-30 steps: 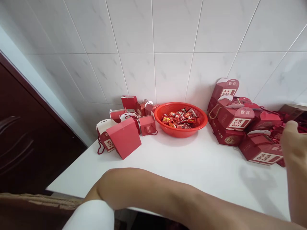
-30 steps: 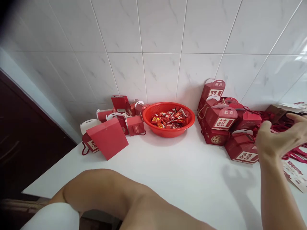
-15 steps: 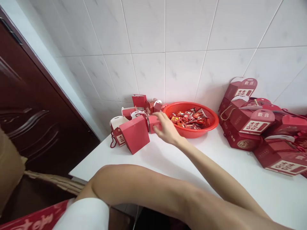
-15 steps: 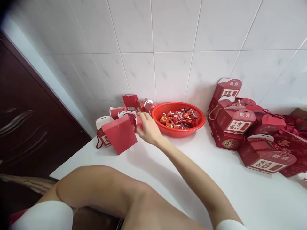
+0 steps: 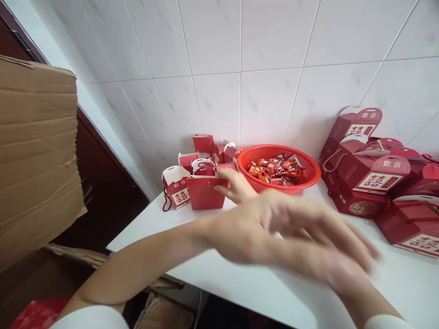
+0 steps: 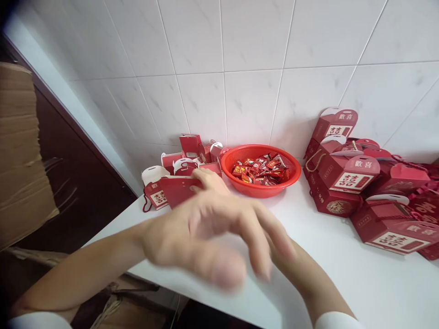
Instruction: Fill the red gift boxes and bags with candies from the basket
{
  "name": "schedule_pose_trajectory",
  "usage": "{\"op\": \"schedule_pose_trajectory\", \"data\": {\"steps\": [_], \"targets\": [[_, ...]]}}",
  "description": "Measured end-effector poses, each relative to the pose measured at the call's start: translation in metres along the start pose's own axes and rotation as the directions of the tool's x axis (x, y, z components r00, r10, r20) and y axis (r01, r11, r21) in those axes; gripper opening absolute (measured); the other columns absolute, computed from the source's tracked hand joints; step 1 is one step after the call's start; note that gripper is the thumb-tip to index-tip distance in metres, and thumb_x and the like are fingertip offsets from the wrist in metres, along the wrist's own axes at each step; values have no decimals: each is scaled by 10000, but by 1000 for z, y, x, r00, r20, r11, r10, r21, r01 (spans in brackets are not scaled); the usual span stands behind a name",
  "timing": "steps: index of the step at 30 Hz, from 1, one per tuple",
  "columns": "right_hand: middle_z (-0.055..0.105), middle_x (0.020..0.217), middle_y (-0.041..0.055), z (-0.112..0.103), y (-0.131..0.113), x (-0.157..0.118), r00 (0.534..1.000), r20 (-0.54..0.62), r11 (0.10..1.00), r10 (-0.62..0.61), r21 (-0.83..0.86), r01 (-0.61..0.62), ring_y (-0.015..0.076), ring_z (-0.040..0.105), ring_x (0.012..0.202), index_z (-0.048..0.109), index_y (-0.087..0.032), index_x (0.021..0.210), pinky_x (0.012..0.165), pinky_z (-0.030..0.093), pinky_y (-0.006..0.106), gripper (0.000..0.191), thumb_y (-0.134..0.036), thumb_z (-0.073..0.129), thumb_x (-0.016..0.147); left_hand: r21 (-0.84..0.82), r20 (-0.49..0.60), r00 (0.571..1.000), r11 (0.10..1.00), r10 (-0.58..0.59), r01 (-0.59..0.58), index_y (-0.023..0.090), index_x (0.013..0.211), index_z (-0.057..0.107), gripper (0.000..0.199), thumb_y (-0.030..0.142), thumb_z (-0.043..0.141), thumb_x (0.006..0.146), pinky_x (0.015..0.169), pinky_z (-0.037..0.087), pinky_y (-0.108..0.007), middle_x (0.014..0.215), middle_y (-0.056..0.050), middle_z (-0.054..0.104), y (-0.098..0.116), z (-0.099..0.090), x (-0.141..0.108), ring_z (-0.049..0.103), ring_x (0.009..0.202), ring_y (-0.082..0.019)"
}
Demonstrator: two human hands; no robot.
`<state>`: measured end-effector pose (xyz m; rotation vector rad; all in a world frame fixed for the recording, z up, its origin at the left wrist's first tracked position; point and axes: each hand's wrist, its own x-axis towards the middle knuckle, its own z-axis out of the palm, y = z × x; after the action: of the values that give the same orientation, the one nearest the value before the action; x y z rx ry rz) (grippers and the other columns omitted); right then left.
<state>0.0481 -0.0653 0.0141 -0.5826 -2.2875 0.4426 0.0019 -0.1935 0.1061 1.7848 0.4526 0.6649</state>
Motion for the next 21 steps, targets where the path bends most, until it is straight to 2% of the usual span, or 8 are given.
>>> {"op": "schedule_pose_trajectory", "data": {"steps": [2, 3, 5, 8, 11, 13, 16, 21], "targets": [[663, 705, 17, -16, 3, -22, 998, -58, 1000, 15, -4, -15, 143, 672, 843, 714, -214, 728, 585, 533, 157, 336, -317, 498, 964, 59, -126, 991, 998, 36, -29, 191, 889, 729, 194, 380, 698, 853, 866, 543, -331, 1091, -71, 717, 0, -26, 4, 673, 1005, -212], [662, 719, 25, -23, 4, -33, 997, -74, 1000, 22, -3, -22, 137, 666, 858, 716, -206, 725, 577, 523, 145, 368, -330, 474, 971, 107, -190, 981, 994, 51, -31, 171, 876, 718, 184, 353, 701, 850, 866, 539, -332, 1061, -77, 717, -1, -38, 7, 668, 990, -206], [682, 863, 53, -38, 6, -54, 997, -75, 999, 35, -2, -35, 154, 651, 917, 721, -162, 830, 676, 547, 187, 272, -302, 519, 948, 213, -277, 958, 977, 74, -14, 151, 876, 704, 168, 316, 697, 845, 860, 533, -328, 984, -71, 716, -7, -59, 12, 662, 952, -190], [678, 986, 86, -60, 4, -80, 996, -14, 996, 92, -7, -93, 207, 630, 891, 684, -169, 949, 755, 548, 328, 150, -293, 603, 922, 362, -311, 948, 931, 68, 52, 141, 896, 699, 163, 295, 671, 847, 842, 525, -320, 938, -54, 708, -16, -78, 20, 659, 904, -173], [674, 981, 88, -80, -3, -97, 988, 67, 988, 138, 61, -142, 209, 613, 874, 660, -185, 909, 766, 516, 331, 292, -419, 503, 987, 517, -302, 953, 842, 10, 154, 150, 898, 702, 176, 309, 641, 854, 826, 511, -312, 942, -43, 711, -26, -84, 25, 654, 907, -176], [669, 990, 81, -93, -8, -103, 982, 113, 979, 149, 125, -163, 198, 608, 888, 639, -184, 857, 791, 498, 317, 404, -438, 378, 1032, 624, -282, 957, 745, -64, 234, 165, 911, 711, 174, 307, 629, 854, 781, 498, -294, 951, -36, 714, -32, -83, 29, 650, 894, -179], [636, 895, 53, -108, -12, -105, 969, 162, 969, 185, 134, -207, 169, 569, 788, 588, -186, 795, 730, 469, 291, 466, -437, 290, 1051, 729, -227, 957, 620, -180, 289, 174, 896, 719, 162, 280, 602, 862, 710, 467, -266, 935, -31, 707, -39, -81, 36, 641, 838, -170], [521, 694, -7, -118, -6, -106, 953, 187, 967, 238, 41, -250, 133, 444, 645, 506, -196, 704, 617, 379, 259, 421, -408, 354, 1035, 720, -168, 937, 612, -306, 329, 207, 948, 708, 175, 306, 587, 871, 748, 467, -244, 1037, -17, 697, -40, -87, 42, 641, 916, -174]]}}
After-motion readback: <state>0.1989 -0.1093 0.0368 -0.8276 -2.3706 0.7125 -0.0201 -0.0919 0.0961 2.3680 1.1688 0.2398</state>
